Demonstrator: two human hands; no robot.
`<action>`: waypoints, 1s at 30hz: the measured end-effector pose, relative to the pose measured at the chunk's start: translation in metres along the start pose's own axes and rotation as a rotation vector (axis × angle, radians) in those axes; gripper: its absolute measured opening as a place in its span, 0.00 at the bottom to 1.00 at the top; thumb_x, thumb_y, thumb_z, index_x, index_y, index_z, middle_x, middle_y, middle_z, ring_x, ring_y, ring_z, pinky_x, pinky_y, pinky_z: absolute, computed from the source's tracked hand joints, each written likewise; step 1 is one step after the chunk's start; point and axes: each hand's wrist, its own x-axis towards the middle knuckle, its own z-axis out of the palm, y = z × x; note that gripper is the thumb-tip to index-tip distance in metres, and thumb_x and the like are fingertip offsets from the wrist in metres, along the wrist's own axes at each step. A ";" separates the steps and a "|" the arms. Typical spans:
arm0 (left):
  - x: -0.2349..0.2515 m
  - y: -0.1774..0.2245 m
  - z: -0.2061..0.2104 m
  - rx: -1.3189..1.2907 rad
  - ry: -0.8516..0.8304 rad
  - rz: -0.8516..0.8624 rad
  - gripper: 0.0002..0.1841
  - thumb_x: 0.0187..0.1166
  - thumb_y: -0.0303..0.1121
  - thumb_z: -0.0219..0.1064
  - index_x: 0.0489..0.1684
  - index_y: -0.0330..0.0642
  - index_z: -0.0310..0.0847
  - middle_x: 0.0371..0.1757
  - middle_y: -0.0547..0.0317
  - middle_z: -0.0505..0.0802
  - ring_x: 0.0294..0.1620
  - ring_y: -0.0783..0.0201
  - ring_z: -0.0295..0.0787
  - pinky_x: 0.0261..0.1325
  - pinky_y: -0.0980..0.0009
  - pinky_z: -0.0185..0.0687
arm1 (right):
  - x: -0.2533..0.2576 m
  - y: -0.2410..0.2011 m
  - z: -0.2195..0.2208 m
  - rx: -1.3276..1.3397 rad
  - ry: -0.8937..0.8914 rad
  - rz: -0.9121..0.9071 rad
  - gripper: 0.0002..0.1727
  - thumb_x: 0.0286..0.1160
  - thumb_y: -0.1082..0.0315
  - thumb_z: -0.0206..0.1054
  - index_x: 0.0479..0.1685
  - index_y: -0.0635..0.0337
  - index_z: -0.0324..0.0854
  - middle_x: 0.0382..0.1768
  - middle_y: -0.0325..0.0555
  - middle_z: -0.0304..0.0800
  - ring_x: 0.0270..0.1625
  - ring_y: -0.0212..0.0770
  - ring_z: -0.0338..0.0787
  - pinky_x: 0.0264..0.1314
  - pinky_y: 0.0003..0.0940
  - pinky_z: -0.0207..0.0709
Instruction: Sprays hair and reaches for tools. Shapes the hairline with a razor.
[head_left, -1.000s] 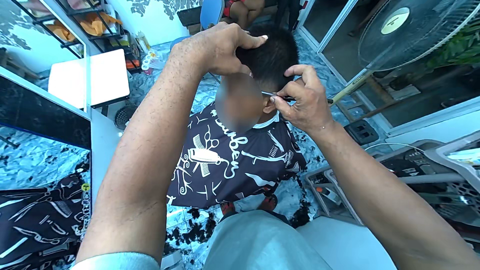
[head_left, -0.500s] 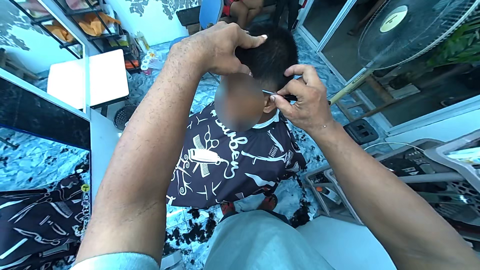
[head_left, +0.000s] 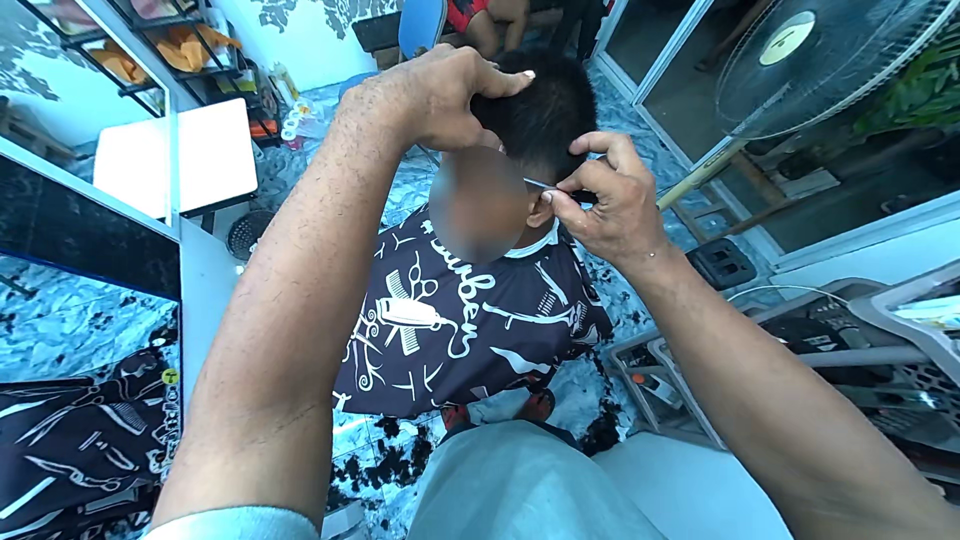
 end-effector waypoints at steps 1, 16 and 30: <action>0.000 0.000 0.000 0.000 0.002 0.002 0.43 0.68 0.60 0.73 0.90 0.71 0.65 0.88 0.64 0.74 0.87 0.56 0.69 0.86 0.45 0.64 | 0.000 0.000 0.000 0.004 0.005 0.004 0.13 0.77 0.59 0.73 0.33 0.61 0.88 0.66 0.61 0.81 0.48 0.40 0.88 0.52 0.30 0.83; 0.002 -0.001 0.001 -0.006 -0.005 -0.011 0.43 0.69 0.60 0.73 0.91 0.71 0.64 0.89 0.62 0.73 0.87 0.56 0.69 0.86 0.45 0.64 | 0.001 0.001 -0.004 -0.058 -0.068 -0.032 0.14 0.79 0.59 0.71 0.34 0.62 0.87 0.69 0.64 0.77 0.44 0.43 0.88 0.47 0.35 0.85; 0.002 0.000 0.001 -0.004 -0.005 0.004 0.43 0.69 0.59 0.73 0.91 0.70 0.64 0.89 0.61 0.73 0.88 0.56 0.69 0.86 0.45 0.64 | 0.001 0.002 -0.004 -0.022 -0.048 -0.008 0.14 0.79 0.59 0.71 0.33 0.62 0.87 0.68 0.62 0.79 0.44 0.41 0.87 0.48 0.32 0.84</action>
